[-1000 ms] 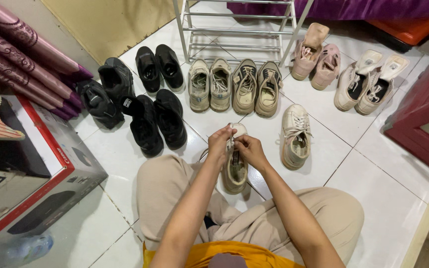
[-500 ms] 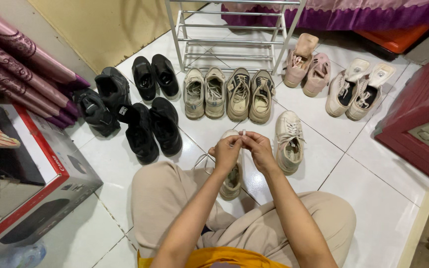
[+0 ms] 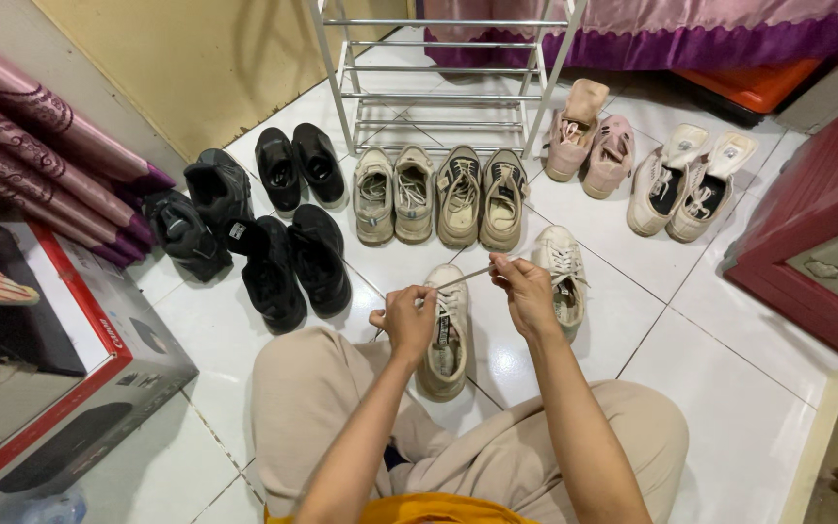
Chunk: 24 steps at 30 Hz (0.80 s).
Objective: The person sits on the floor and laces a white sneaker by hand, threading the laces through the eyelets and tying a knot. The finished shoe is then placed on a metal shoe rack.
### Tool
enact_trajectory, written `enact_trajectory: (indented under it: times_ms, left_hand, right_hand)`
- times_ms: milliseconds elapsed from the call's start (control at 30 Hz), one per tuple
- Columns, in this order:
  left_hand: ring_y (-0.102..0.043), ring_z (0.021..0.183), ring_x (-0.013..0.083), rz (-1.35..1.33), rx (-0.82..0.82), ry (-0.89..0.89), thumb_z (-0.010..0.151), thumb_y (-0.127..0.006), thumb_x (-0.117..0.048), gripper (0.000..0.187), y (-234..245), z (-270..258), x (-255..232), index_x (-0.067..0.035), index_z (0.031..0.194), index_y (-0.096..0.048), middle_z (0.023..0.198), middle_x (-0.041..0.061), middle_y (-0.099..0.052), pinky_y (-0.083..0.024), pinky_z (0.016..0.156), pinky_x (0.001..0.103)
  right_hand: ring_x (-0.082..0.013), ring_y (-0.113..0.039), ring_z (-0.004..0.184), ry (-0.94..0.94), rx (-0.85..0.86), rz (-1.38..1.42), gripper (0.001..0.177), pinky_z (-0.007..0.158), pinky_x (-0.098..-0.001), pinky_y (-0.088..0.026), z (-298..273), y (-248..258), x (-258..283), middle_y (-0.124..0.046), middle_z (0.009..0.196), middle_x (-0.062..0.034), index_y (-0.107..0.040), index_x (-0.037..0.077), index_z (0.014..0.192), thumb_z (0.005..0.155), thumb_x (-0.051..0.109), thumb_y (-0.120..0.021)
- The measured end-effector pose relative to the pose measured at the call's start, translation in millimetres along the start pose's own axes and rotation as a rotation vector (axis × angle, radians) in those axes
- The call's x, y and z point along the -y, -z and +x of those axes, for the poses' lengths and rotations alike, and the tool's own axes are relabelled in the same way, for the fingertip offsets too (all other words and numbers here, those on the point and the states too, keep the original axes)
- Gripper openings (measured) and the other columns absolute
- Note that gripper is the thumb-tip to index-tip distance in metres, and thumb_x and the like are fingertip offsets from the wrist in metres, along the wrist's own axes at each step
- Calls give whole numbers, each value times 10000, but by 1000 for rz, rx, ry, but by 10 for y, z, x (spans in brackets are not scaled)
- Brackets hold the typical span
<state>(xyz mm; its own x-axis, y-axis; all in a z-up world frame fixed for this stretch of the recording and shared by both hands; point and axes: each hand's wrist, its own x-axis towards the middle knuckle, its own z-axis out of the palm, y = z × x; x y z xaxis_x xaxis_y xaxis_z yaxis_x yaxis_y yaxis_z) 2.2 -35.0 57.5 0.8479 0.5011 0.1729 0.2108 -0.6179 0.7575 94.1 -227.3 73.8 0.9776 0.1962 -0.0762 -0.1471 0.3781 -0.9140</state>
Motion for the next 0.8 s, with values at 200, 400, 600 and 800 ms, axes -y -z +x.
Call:
enact_trajectory:
  times_ms: [200, 400, 600, 800]
  left_hand:
    - [-595, 1024, 178, 72, 10, 126, 919, -693, -337, 159, 45, 166, 244, -206, 865, -766, 778, -34, -706, -248, 954, 500]
    - [-598, 1071, 199, 98, 10, 128, 928, -674, -328, 197, 19, 269, 231, -184, 1017, -774, 892, 15, -737, -237, 1008, 502]
    - [-687, 1081, 136, -628, 339, -110, 1038, -551, -217, 298, -156, 434, -130, -60, 1257, -679, 1122, 24, -754, -498, 975, 316]
    - [-622, 787, 106, -1151, 1068, 186, 1016, -552, -178, 276, -299, 513, -244, -19, 1176, -711, 901, -10, -682, -512, 767, 275]
  right_hand:
    - [-102, -612, 830, 143, 12, -119, 234, 795, -253, -506, -57, -20, 201, -714, 917, -31, -768, -35, 1062, 947, 166, -735]
    - [-105, -595, 922, 247, 67, -252, 198, 839, -238, -480, -143, -77, 320, -671, 997, -42, -786, -10, 1100, 934, 94, -756]
    - [-167, -550, 1210, 426, 251, -448, 199, 1024, -286, -455, -225, -161, 437, -587, 1296, -80, -787, 27, 1101, 905, 22, -760]
    - [-198, -539, 1224, 350, 353, -357, 223, 1001, -335, -467, -299, -204, 504, -558, 1396, -75, -792, 75, 1104, 890, 28, -753]
